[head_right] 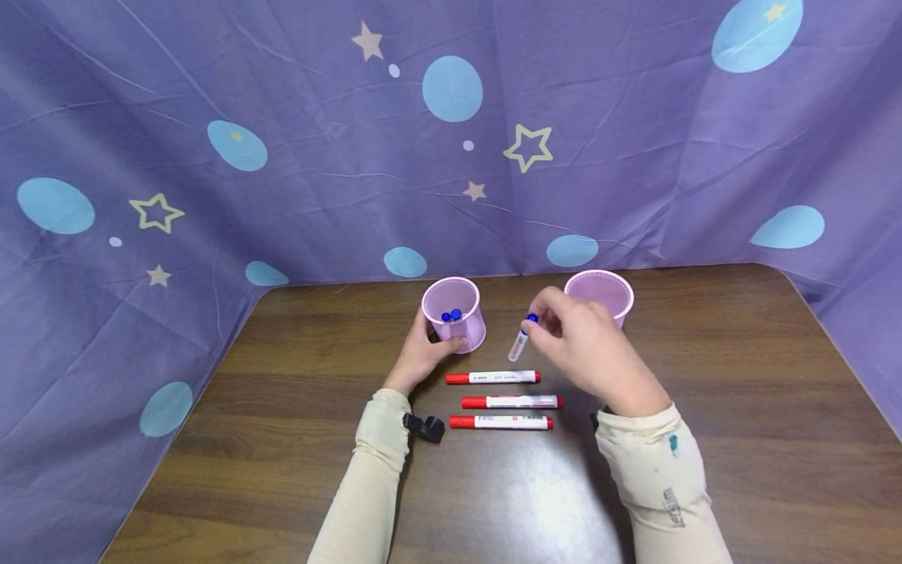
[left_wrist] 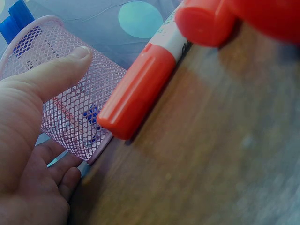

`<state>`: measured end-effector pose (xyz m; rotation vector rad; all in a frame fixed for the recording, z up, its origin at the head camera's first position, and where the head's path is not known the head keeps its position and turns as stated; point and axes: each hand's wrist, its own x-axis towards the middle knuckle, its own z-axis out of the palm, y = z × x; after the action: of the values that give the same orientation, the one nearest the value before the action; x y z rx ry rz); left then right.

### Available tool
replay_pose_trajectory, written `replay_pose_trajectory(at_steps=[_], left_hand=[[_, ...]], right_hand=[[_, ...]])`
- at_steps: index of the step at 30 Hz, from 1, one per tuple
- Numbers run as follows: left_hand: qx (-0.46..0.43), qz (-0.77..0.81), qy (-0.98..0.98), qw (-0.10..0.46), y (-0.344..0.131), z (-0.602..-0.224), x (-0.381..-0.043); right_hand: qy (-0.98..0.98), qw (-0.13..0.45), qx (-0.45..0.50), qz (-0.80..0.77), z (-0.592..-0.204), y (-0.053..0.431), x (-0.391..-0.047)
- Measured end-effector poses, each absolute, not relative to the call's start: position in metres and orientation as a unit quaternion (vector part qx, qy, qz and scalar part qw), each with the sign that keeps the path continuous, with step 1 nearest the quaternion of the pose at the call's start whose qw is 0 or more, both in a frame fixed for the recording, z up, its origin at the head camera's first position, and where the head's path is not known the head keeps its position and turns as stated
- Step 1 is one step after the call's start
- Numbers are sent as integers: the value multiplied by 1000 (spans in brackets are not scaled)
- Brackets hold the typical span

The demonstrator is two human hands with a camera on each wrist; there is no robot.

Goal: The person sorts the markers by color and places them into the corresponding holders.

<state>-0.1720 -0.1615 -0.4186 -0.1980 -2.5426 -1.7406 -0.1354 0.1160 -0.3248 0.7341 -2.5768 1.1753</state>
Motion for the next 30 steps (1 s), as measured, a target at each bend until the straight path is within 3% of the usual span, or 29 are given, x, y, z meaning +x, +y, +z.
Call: replay_pose_trajectory(at_steps=[9,17,30], left_hand=[[-62,-562,-824,28,-161,-419,-171],[-55,-560,-826,32,-171,-461,-196],[-62,-554,-829,39,-174,-462,-199]], right_hand=[[-857,178,250,415,-323,113,-136],[-847,226,234,422,-324,110,-137],[-819,276,228,448,-320,103,-137]])
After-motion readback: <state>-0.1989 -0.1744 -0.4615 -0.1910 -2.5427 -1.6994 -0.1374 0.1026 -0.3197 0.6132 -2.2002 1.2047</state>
